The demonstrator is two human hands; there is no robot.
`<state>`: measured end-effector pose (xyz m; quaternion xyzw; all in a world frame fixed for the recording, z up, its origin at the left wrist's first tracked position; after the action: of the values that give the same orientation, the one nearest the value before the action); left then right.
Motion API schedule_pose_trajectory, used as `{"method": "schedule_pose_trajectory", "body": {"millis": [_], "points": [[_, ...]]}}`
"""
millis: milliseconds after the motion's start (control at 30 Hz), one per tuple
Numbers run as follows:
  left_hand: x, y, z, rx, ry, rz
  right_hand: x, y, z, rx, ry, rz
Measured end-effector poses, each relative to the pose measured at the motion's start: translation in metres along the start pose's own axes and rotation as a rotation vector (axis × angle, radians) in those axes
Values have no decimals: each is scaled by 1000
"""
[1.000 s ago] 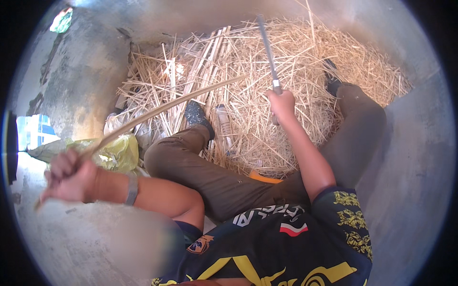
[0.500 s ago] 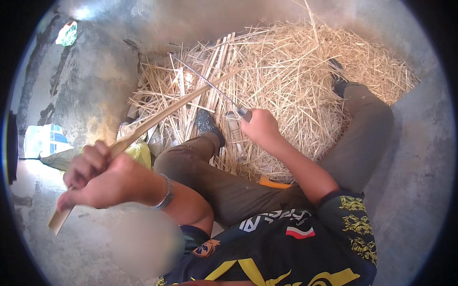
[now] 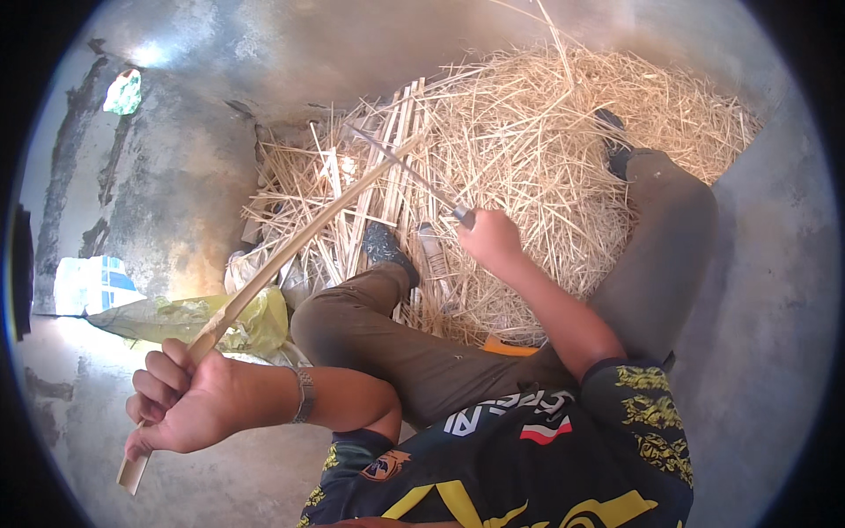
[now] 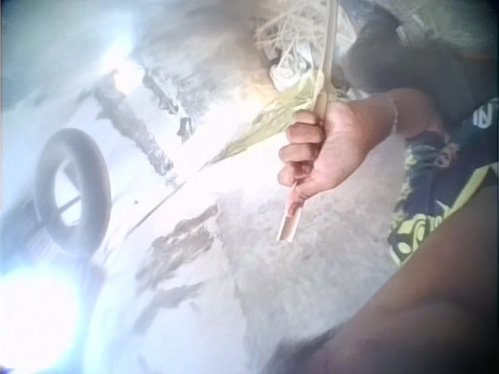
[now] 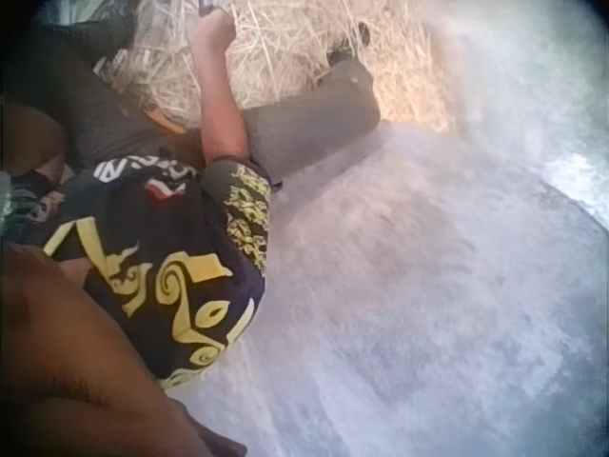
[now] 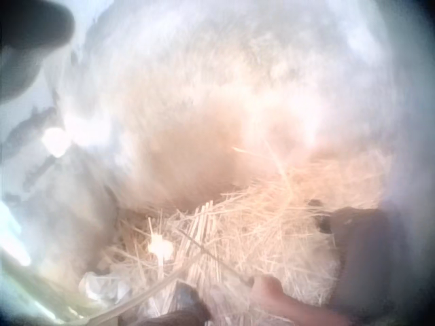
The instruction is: The person sits on the floor and uses a large knife to split long bamboo strips into thinner pieces. They hold the bamboo with one hand and repeatedly strike it with the knife to separate the layers, dropping the finished pieces onto a pile.
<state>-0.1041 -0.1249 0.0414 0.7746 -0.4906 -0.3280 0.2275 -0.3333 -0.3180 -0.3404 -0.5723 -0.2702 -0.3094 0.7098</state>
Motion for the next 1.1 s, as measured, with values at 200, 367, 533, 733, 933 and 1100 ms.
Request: {"method": "schedule_pose_trajectory", "body": {"millis": [200, 367, 533, 733, 933, 1100], "points": [[-33, -31, -30, 233, -205, 391, 50, -14, 19, -137, -403, -171], [-54, -38, -32, 428, -362, 601, -81, -48, -37, -200, 351, -110], [-29, -72, -56, 176, -335, 548, -41, -38, -23, -292, 216, -337], [3, -60, -49, -175, -119, 336, -34, -22, -27, -158, 221, -278], [37, -36, -41, -190, -175, 217, -80, 8, -34, -263, 441, -448], [90, -23, -14, -275, -360, 129, -5, -21, -11, -102, 233, -485]]}}
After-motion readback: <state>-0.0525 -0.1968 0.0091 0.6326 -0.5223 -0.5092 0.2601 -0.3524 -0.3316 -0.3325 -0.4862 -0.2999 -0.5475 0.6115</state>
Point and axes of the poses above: each hand's wrist, its own z-axis away from the middle knuckle, its own y-axis out of the palm, x = y × z, the point moved 7 cm from there along -z, towards the middle knuckle, and after that the axes turned 7 degrees about z, right-handed, at the moved point
